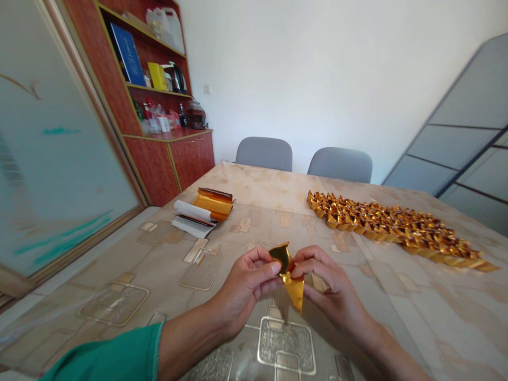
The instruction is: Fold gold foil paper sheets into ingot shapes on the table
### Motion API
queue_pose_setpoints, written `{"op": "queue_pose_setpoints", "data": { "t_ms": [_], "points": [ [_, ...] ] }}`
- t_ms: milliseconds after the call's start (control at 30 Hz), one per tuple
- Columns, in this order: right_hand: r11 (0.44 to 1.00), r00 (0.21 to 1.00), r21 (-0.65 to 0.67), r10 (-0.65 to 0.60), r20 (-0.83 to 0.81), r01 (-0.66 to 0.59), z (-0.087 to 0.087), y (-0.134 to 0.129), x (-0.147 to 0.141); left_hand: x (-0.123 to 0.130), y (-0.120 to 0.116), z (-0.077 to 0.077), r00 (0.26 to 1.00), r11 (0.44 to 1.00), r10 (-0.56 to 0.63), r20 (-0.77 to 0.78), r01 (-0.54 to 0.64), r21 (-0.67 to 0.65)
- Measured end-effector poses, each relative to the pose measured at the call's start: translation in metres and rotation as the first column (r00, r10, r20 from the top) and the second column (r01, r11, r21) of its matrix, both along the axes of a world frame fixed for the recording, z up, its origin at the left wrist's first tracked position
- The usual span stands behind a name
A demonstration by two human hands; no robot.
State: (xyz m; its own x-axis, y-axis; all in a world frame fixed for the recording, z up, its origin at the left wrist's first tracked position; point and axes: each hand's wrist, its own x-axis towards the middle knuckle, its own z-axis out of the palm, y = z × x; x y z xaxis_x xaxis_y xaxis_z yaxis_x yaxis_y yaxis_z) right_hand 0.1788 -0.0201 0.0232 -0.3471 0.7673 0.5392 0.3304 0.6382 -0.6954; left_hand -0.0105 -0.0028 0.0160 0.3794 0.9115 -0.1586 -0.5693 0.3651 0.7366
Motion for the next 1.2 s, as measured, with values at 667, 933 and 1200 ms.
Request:
{"op": "queue_pose_setpoints", "data": {
  "t_ms": [667,933,1200],
  "points": [
    [0.985,0.997,-0.172,0.017,-0.078,-0.030,-0.002,0.004,0.007,0.003,-0.005,-0.003,1.000,0.998,0.009,0.011,-0.008,-0.068],
    [0.933,0.967,-0.318,-0.218,-0.134,0.167,-0.010,0.000,-0.010,0.006,-0.009,-0.007,0.998,0.995,-0.017,-0.057,0.011,-0.098],
    [0.946,0.969,-0.235,-0.242,-0.058,0.222,-0.001,-0.005,-0.013,0.009,-0.011,-0.008,0.991,1.000,-0.015,-0.134,0.012,-0.026]
  ]
}}
